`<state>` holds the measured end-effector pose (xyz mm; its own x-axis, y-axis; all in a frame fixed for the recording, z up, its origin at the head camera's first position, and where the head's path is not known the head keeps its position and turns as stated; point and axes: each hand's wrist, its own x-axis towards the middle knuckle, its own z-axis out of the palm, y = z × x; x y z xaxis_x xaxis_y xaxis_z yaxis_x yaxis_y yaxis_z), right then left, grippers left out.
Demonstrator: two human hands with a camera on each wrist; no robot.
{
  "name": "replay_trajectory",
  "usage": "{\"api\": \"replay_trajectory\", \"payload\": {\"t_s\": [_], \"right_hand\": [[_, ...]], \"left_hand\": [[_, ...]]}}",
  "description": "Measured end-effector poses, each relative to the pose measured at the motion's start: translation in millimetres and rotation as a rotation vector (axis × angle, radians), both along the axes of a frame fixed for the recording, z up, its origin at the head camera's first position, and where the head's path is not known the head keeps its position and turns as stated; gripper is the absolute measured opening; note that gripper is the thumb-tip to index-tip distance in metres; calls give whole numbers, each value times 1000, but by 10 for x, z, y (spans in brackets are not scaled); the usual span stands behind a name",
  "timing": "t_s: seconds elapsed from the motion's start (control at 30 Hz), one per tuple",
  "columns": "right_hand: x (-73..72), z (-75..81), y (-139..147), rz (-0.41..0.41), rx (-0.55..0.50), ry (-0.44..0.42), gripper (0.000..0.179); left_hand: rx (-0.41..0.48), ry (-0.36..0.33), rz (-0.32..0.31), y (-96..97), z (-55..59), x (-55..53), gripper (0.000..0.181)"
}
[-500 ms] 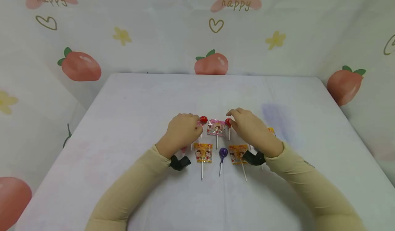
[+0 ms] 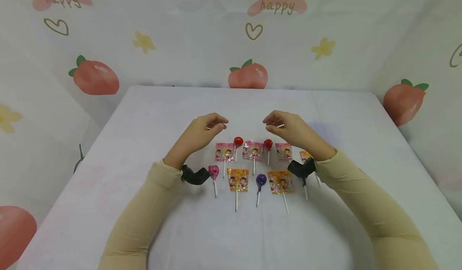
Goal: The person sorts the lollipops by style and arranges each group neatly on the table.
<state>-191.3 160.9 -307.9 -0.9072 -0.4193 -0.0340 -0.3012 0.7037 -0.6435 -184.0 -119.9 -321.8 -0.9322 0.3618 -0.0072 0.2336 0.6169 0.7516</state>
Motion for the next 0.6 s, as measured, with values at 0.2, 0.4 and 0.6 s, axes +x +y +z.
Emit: {"api": "replay_trajectory", "payload": {"t_s": [0.2, 0.4, 0.6], "right_hand": [[-229, -203, -24, 83, -84, -161, 32], [-393, -398, -103, 98, -36, -270, 35], [-466, -479, -177, 116, 7, -353, 35]], "left_hand": [[136, -130, 23, -81, -156, -127, 30], [100, -267, 51, -108, -363, -262, 33], [17, -328, 77, -108, -474, -323, 31]]}}
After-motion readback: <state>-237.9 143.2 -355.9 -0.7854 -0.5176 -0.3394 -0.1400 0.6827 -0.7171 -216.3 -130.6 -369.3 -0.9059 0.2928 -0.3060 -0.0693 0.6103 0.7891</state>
